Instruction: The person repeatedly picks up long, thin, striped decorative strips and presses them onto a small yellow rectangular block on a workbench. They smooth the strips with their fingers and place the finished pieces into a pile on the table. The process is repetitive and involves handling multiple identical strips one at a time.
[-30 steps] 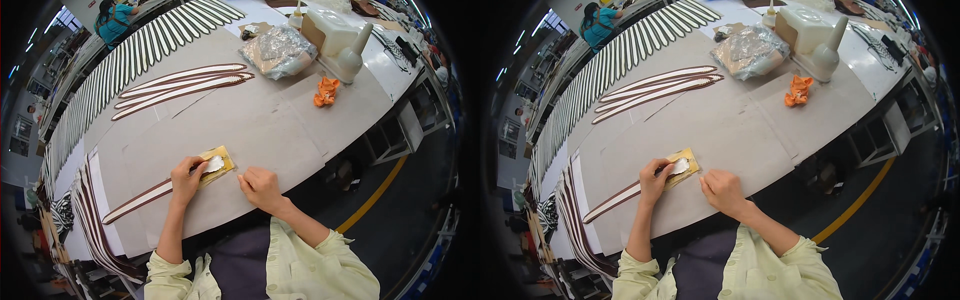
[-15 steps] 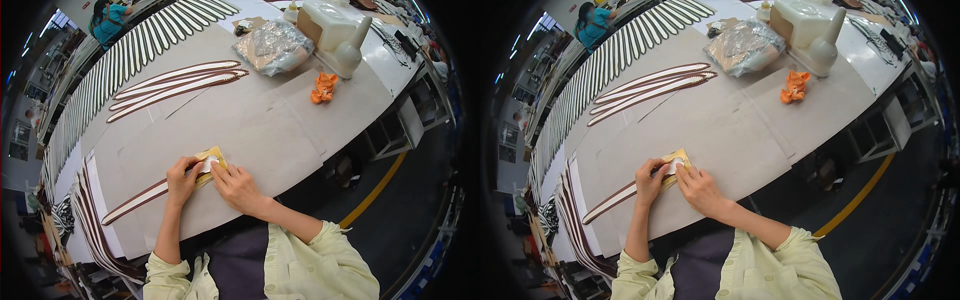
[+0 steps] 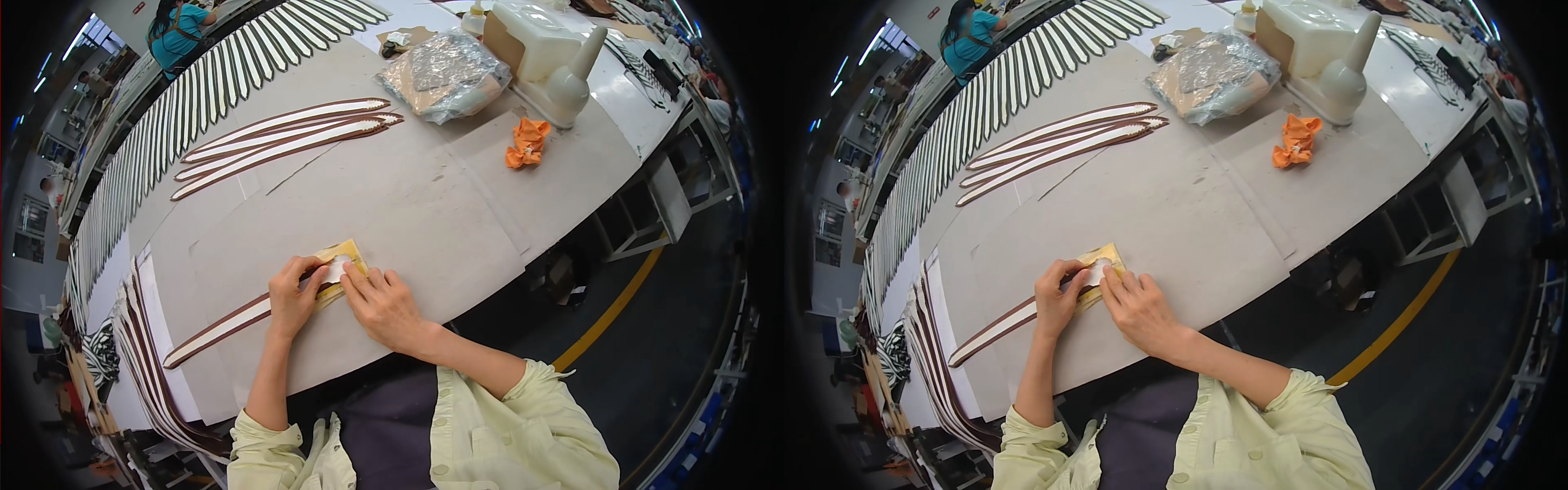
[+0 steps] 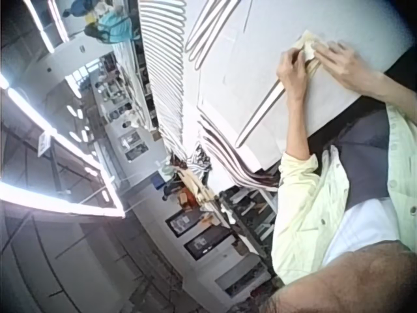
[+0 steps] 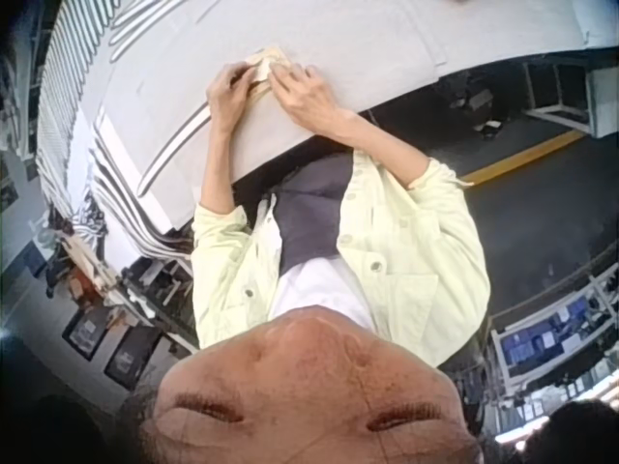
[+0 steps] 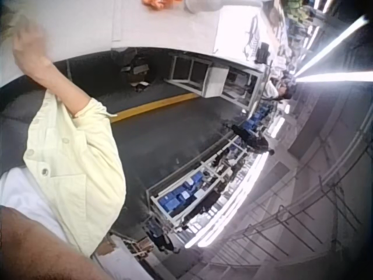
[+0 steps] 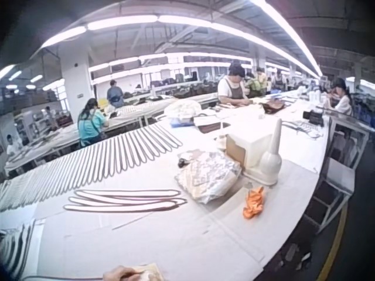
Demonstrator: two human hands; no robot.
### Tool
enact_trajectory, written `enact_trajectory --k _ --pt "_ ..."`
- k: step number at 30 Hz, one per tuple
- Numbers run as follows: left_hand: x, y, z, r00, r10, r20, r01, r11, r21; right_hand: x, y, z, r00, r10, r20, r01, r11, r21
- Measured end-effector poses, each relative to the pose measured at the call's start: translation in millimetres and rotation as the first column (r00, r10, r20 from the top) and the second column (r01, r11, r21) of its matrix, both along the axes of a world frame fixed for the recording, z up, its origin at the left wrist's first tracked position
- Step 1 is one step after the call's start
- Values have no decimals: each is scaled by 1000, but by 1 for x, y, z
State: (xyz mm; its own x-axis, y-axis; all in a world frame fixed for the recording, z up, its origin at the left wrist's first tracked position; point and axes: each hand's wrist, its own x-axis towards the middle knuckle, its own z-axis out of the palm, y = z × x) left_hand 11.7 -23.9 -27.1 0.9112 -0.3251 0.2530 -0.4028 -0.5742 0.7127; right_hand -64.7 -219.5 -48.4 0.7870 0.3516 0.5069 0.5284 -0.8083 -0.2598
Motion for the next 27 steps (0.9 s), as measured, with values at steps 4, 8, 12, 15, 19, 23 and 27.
enact_trajectory --k 4,8,12,15,19,23,27 --pt "-1 2 22 993 -118 0 116 983 145 1 1 -2 1000 -5 0 5 1000 5" --pt "3 15 42 977 -194 -88 212 929 303 2 4 -10 999 -30 33 29 1000 6" --pt "8 21 50 962 -235 -137 272 860 433 3 3 -6 1000 -14 21 14 1000 9" --pt "8 23 49 959 -240 -149 282 859 428 3 3 -4 1000 -10 13 10 1000 -6" --pt "13 25 43 951 -267 -154 305 885 351 3 3 -7 1000 -19 14 18 1000 18" --pt "16 30 38 946 -294 -136 321 909 267 3 1 -3 1000 -5 1 5 1000 19" --pt "13 30 32 957 -246 -153 277 932 233 3 1 -4 1000 -12 -3 12 1000 26"
